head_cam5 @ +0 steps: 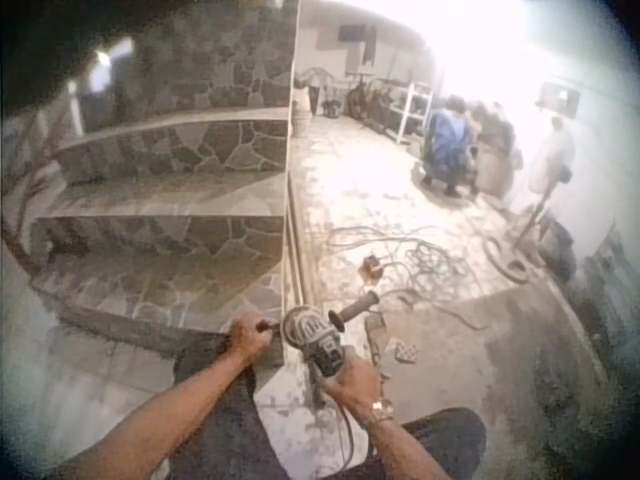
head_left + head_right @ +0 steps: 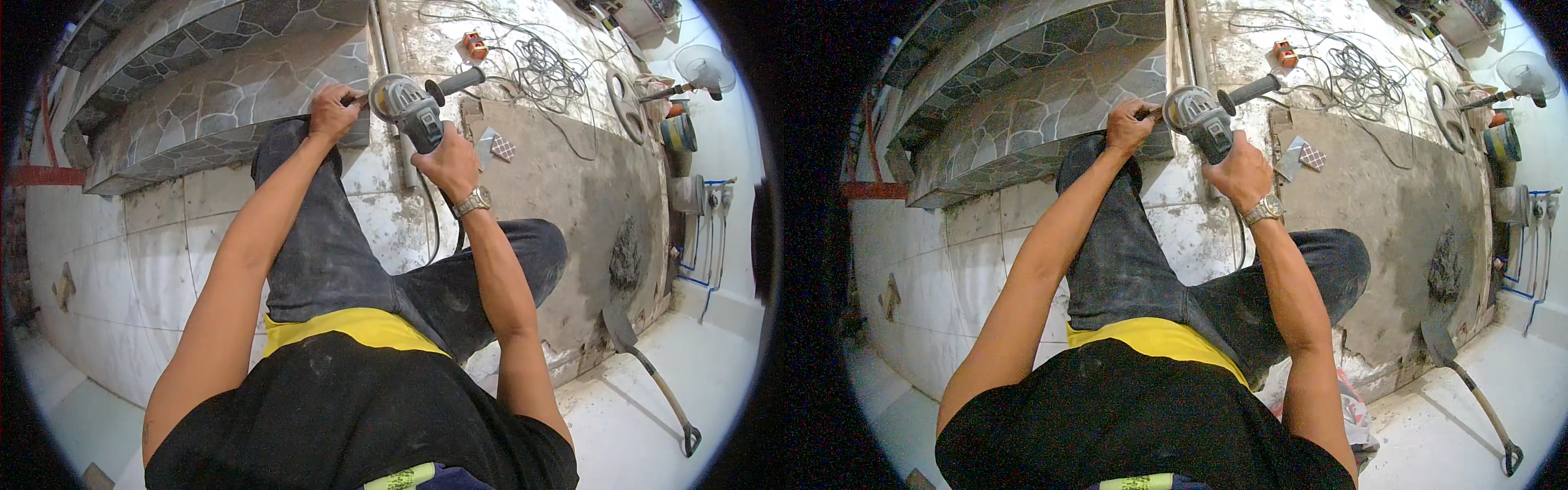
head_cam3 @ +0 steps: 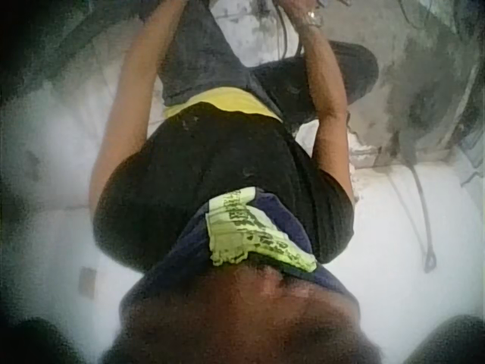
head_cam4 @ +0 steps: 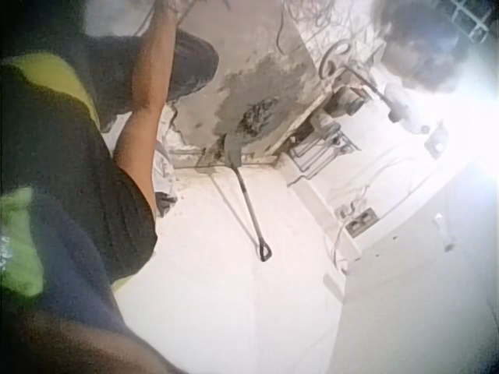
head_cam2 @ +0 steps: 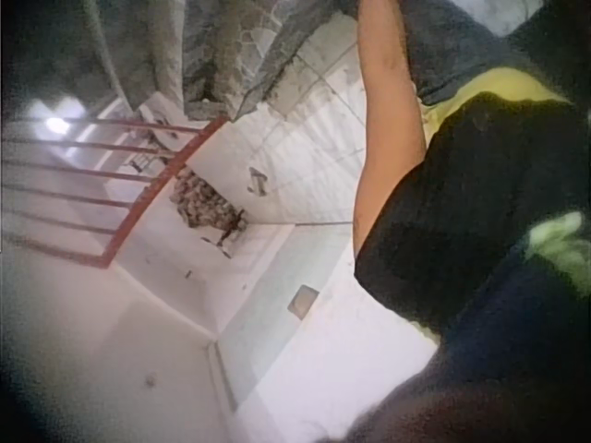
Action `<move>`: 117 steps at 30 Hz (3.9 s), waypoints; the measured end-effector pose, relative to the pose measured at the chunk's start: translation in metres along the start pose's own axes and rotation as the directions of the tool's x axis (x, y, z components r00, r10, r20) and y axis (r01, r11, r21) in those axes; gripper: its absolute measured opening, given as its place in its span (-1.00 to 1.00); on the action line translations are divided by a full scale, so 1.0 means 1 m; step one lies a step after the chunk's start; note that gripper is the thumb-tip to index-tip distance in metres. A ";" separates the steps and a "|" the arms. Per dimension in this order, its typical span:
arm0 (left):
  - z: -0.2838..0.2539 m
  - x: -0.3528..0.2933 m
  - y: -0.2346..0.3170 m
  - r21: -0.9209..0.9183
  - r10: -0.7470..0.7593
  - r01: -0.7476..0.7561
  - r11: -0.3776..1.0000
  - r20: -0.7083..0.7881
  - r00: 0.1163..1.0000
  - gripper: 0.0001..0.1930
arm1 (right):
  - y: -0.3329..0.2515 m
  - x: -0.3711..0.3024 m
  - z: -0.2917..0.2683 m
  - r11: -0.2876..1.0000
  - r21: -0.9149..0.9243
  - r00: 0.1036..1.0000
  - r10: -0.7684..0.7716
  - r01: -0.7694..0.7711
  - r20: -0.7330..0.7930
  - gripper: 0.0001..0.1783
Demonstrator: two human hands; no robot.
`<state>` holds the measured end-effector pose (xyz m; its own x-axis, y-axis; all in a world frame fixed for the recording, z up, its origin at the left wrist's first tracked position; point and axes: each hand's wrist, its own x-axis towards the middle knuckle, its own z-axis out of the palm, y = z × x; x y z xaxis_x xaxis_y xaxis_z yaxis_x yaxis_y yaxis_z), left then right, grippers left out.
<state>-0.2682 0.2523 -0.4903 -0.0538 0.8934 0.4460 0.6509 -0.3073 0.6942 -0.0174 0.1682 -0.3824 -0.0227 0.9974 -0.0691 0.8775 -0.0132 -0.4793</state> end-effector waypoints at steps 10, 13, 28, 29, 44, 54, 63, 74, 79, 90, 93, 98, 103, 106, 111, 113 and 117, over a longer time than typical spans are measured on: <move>-0.004 0.001 0.011 -0.063 -0.044 0.046 0.997 0.030 0.999 -0.87 | 0.002 0.002 -0.002 1.000 0.012 1.000 0.016 -0.016 0.017 -0.40; -0.002 0.002 0.008 -0.061 -0.045 0.047 0.997 0.034 0.998 -0.87 | 0.006 0.004 0.000 1.000 0.015 1.000 0.007 -0.007 0.004 -0.40; -0.003 0.001 0.010 -0.024 -0.024 0.025 0.999 0.030 0.999 -0.88 | 0.011 0.008 -0.003 1.000 0.007 1.000 0.027 -0.027 -0.011 -0.41; -0.004 0.001 0.013 -0.045 -0.045 0.046 0.998 0.023 0.999 -0.91 | 0.013 0.009 -0.002 1.000 0.009 1.000 0.028 -0.028 -0.011 -0.41; -0.005 0.002 0.014 -0.009 -0.036 0.036 0.999 0.001 0.999 -0.91 | 0.020 0.016 -0.007 0.997 0.002 0.997 0.073 -0.073 0.008 -0.36; -0.007 0.002 -0.001 0.095 0.052 -0.035 0.995 -0.179 0.982 -0.75 | 0.052 0.021 -0.001 0.987 0.086 0.989 0.142 -0.137 -0.048 -0.28; -0.020 -0.008 -0.012 0.142 0.121 -0.109 0.984 -0.075 0.990 -0.53 | 0.055 0.020 -0.012 0.971 0.085 0.969 0.230 -0.223 -0.090 -0.24; -0.028 -0.008 0.008 0.238 -0.218 0.207 0.949 0.023 0.976 -0.55 | 0.054 0.020 -0.012 0.978 0.110 0.975 0.189 -0.176 -0.119 -0.29; -0.027 -0.006 -0.003 0.044 -0.260 0.258 0.965 0.046 0.965 -0.64 | 0.039 0.015 -0.018 0.981 0.110 0.979 0.173 -0.161 -0.109 -0.29; -0.013 -0.001 0.012 -0.132 -0.150 0.161 0.978 0.093 0.984 -0.78 | 0.021 0.005 -0.015 0.994 0.088 0.993 0.080 -0.072 -0.087 -0.31; -0.010 0.001 0.002 -0.103 -0.075 0.084 0.991 0.084 0.994 -0.78 | 0.013 0.000 -0.012 0.998 0.050 0.996 0.039 -0.035 -0.086 -0.33; -0.003 -0.001 0.002 0.004 -0.049 0.049 0.999 0.025 0.998 -0.78 | 0.001 -0.003 -0.011 1.000 0.009 0.999 0.006 -0.006 -0.044 -0.37; 0.001 0.000 0.000 -0.051 -0.032 0.033 0.998 0.024 0.999 -0.78 | 0.003 -0.006 -0.010 0.999 0.033 0.998 -0.022 0.024 -0.053 -0.40; 0.003 0.000 -0.006 -0.076 -0.054 0.055 0.996 0.022 0.998 -0.79 | 0.003 -0.004 -0.009 0.999 0.018 0.999 -0.028 0.028 -0.041 -0.40; 0.002 -0.002 -0.004 -0.105 0.034 -0.036 0.994 -0.016 0.999 -0.81 | -0.002 -0.006 -0.010 0.999 0.003 0.999 -0.047 0.047 -0.025 -0.40; 0.000 -0.002 -0.006 -0.086 0.022 -0.022 0.996 -0.005 1.000 -0.81 | -0.004 -0.006 -0.007 0.998 0.002 0.998 -0.057 0.057 -0.012 -0.40; -0.001 -0.001 0.000 -0.048 0.047 -0.047 0.998 -0.009 0.999 -0.79 | -0.004 -0.006 -0.007 0.998 -0.006 0.998 -0.060 0.060 -0.009 -0.40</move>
<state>-0.2687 0.2511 -0.4903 -0.0297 0.8751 0.4830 0.6153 -0.3648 0.6988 -0.0172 0.1629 -0.3742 -0.0710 0.9970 -0.0319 0.8777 0.0472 -0.4769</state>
